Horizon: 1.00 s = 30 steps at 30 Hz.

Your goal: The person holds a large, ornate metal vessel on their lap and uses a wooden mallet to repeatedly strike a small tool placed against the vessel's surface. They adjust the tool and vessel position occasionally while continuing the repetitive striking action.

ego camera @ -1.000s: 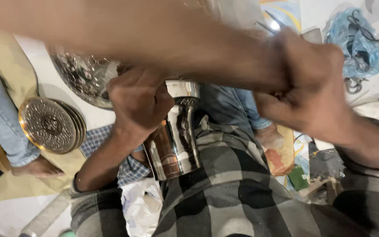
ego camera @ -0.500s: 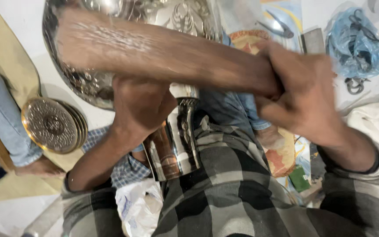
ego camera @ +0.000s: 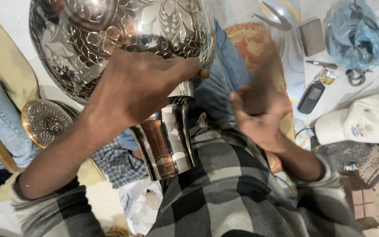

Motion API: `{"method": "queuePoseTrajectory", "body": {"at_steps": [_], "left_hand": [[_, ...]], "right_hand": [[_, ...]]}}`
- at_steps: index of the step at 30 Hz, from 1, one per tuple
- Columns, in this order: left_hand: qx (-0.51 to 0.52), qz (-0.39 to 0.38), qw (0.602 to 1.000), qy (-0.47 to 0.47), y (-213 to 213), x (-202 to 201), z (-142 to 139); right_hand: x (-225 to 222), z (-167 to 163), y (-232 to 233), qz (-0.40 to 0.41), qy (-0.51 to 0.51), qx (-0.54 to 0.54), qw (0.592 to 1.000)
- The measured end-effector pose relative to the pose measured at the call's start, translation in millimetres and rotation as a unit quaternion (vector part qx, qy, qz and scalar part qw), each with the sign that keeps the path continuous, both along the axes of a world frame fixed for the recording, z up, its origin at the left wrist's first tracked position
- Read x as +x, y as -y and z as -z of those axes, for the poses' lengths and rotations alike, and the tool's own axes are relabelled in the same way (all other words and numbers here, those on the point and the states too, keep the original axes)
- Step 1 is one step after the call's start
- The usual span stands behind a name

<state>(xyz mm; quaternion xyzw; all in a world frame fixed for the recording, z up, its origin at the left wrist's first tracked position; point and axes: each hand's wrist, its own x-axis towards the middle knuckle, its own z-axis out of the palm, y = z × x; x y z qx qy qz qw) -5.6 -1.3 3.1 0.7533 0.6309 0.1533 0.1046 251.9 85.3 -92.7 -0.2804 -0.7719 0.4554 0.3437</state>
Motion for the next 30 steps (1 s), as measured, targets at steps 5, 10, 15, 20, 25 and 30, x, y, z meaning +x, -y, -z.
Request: {"method": "queuePoseTrajectory", "body": {"at_steps": [5,10,15,20,25,30], "left_hand": [[-0.025,0.024,0.999,-0.020,-3,-1,-5],[0.023,0.028,0.999,-0.029,-5,-2,0],[-0.015,0.013,0.999,-0.030,-3,0,6],[0.043,-0.002,0.999,-0.003,3,-8,5],[0.033,0.009,0.999,-0.031,4,-10,-5],[0.013,0.031,0.999,0.013,-5,-12,-12]], "right_hand": [[25,14,8,-0.028,0.100,-0.080,0.991],[13,-12,0,0.008,0.088,-0.141,0.986],[6,-6,4,0.065,0.054,-0.083,0.993],[27,20,18,-0.002,0.163,-0.146,0.976],[30,55,33,0.000,0.101,-0.214,0.972],[36,71,43,0.024,0.089,-0.223,0.970]]}}
